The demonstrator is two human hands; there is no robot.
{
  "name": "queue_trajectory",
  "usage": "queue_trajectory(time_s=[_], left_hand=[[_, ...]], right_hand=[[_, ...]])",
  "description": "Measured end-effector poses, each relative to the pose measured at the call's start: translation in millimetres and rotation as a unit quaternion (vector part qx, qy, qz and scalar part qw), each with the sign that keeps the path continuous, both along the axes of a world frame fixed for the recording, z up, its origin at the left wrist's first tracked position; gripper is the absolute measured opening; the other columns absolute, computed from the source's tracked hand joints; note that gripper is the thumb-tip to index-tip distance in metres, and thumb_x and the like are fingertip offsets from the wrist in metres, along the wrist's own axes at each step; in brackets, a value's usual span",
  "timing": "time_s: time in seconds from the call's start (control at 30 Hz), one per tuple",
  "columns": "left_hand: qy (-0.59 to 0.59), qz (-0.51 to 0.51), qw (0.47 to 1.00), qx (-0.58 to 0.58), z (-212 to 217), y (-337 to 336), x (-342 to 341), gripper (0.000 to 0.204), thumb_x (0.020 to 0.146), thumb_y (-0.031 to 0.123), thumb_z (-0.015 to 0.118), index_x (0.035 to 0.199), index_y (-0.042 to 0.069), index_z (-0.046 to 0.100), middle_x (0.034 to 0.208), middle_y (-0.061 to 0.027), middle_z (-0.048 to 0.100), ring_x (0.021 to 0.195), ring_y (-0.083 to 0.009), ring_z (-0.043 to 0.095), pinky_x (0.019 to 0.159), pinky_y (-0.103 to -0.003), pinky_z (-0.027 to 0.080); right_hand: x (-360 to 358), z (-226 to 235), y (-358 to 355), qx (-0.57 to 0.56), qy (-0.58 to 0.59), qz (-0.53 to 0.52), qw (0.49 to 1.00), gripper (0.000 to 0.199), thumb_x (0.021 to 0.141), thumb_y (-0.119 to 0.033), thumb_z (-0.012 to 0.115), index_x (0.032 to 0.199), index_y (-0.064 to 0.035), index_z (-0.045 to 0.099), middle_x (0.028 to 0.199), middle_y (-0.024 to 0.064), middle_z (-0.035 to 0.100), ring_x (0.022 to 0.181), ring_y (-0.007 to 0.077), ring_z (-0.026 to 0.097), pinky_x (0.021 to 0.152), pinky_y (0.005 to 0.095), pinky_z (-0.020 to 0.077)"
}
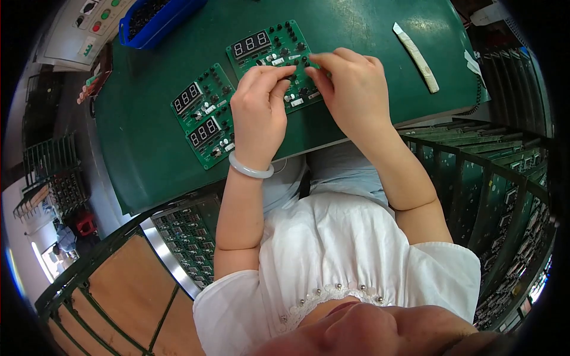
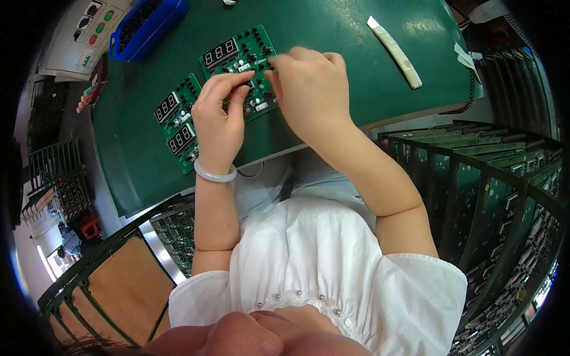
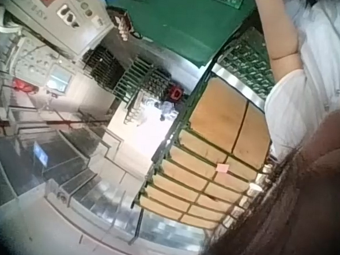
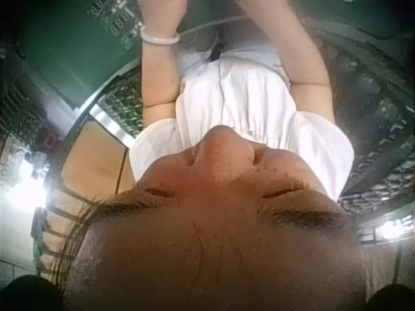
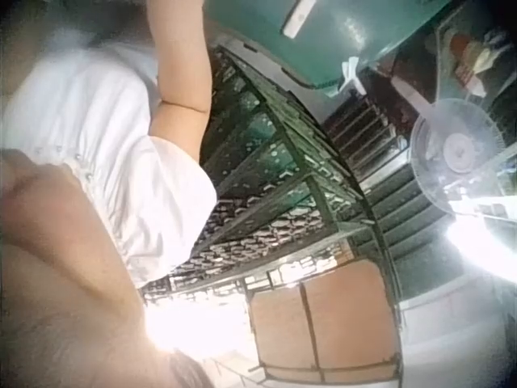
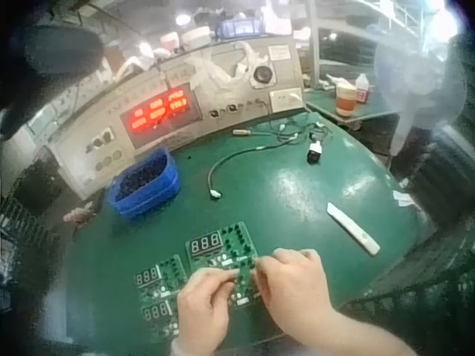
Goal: The person assembles electronic components onto circuit boards by hand, then places the completed circuit boards into a testing rack.
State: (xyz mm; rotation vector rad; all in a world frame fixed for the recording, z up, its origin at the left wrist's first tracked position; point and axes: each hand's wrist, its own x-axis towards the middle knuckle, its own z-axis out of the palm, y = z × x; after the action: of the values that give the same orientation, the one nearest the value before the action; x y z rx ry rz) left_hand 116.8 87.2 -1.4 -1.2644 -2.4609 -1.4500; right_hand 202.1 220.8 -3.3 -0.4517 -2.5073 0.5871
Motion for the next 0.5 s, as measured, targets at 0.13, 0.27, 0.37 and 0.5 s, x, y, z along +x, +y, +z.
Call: queue_trajectory(time_s=[0.13,0.27,0.37,0.5], left_hand=[[-0.068,-0.001,0.997,0.022,3,2,2,0.017,0.085,-0.006,0.061,0.098,0.001,0.07,0.089,-0.0131,0.065,0.075,-0.0261,0.064,0.063,-0.034,0.051],[-0.042,-0.005,0.999,0.019,2,4,1,0.017,0.085,-0.005,0.061,0.099,0.0,0.07,0.089,-0.0137,0.066,0.075,-0.0263,0.064,0.064,-0.033,0.051],[-0.033,-0.005,0.999,0.028,0,5,0,0.017,0.085,-0.005,0.061,0.099,-0.001,0.069,0.089,-0.014,0.066,0.075,-0.0263,0.064,0.064,-0.033,0.052],[-0.041,0.0,0.998,0.044,-4,7,0,0.018,0.084,-0.005,0.062,0.1,-0.001,0.07,0.09,-0.0144,0.066,0.074,-0.0261,0.065,0.065,-0.032,0.052]], right_hand=[[-2,11,-3,-0.267,0.071,0.058,0.959,0.012,0.082,-0.014,0.072,0.081,-0.0019,0.07,0.079,0.0119,0.068,0.071,0.0249,0.067,0.066,0.0345,0.0521],[-6,1,-1,-0.261,0.066,0.054,0.961,0.015,0.082,-0.014,0.072,0.084,0.0008,0.07,0.08,0.0138,0.069,0.068,0.025,0.069,0.063,0.0313,0.0542],[-8,-1,1,-0.286,0.067,0.055,0.954,0.016,0.082,-0.014,0.072,0.087,0.0006,0.071,0.079,0.0144,0.07,0.068,0.0244,0.069,0.064,0.032,0.054],[-9,0,0,-0.275,0.063,0.055,0.958,0.015,0.082,-0.013,0.071,0.087,0.0001,0.071,0.078,0.014,0.07,0.068,0.0247,0.068,0.064,0.0323,0.0538]])
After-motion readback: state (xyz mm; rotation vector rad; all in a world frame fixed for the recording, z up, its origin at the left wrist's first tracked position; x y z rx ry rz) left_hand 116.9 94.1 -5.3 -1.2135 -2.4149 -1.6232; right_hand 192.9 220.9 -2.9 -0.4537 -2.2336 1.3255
